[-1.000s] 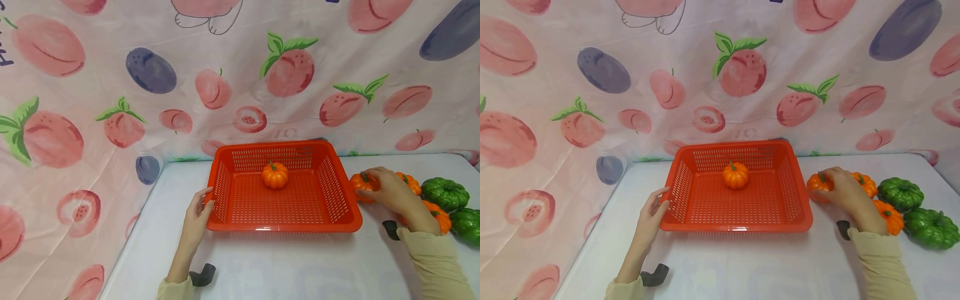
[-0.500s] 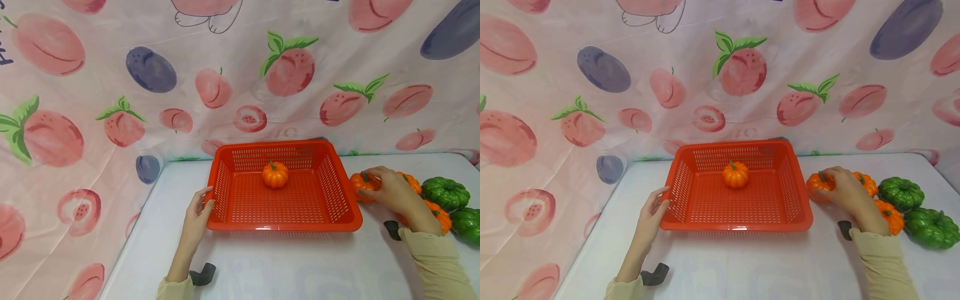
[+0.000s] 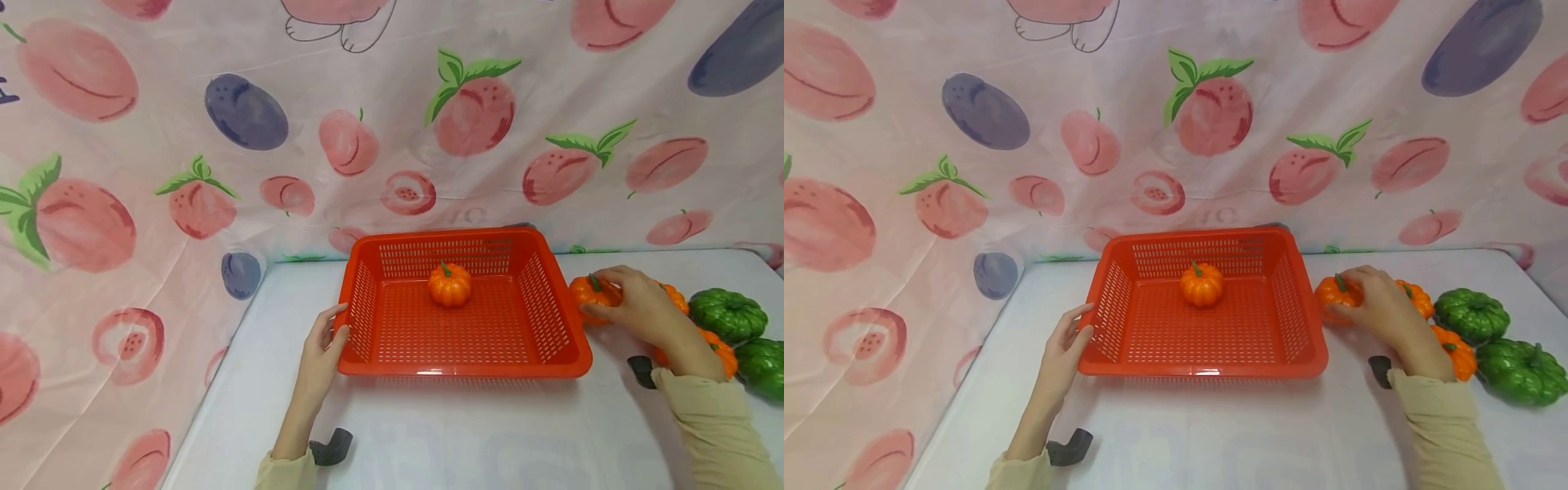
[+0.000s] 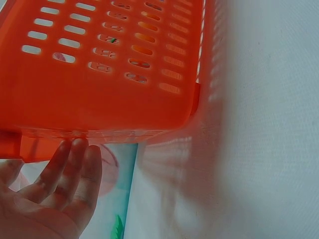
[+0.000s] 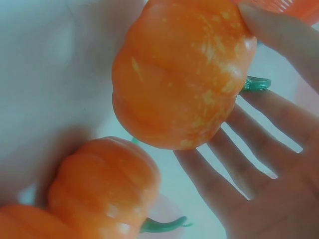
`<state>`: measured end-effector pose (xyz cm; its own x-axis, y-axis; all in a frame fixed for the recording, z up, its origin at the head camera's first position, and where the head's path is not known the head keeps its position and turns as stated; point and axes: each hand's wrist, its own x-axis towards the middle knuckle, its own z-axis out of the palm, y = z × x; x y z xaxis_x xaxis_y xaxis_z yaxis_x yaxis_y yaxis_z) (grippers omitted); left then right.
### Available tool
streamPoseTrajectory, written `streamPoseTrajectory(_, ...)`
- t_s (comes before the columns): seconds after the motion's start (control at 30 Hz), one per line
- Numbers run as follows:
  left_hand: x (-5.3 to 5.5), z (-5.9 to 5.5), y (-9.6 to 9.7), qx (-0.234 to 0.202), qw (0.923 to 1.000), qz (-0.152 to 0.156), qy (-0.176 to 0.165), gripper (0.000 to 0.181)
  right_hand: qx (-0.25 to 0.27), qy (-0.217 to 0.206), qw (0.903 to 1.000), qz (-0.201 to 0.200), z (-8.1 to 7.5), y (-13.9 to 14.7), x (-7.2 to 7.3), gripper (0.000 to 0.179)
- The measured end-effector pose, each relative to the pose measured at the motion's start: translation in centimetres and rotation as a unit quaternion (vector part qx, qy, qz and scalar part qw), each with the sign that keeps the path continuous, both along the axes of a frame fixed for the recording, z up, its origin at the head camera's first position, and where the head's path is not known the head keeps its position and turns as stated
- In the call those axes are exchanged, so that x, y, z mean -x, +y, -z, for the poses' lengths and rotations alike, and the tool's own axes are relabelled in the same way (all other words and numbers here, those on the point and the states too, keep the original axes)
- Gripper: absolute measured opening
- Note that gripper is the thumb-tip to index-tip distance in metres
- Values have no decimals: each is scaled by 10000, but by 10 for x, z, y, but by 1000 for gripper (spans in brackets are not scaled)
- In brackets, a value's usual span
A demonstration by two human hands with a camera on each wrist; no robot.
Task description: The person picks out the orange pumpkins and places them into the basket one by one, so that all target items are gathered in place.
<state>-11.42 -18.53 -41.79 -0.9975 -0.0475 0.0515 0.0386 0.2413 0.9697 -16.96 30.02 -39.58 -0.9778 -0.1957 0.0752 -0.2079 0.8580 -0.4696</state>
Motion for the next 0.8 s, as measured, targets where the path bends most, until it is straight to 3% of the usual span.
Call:
streamPoseTrajectory(0.63,0,-1,0,-67,10000,16,-13,39,-72,737,9972,-129,-21,-8,-1,59)
streamPoseTrajectory(0.8,0,-1,0,-108,9999,22,-31,39,-131,691,9975,-59,-29,-12,-2,61)
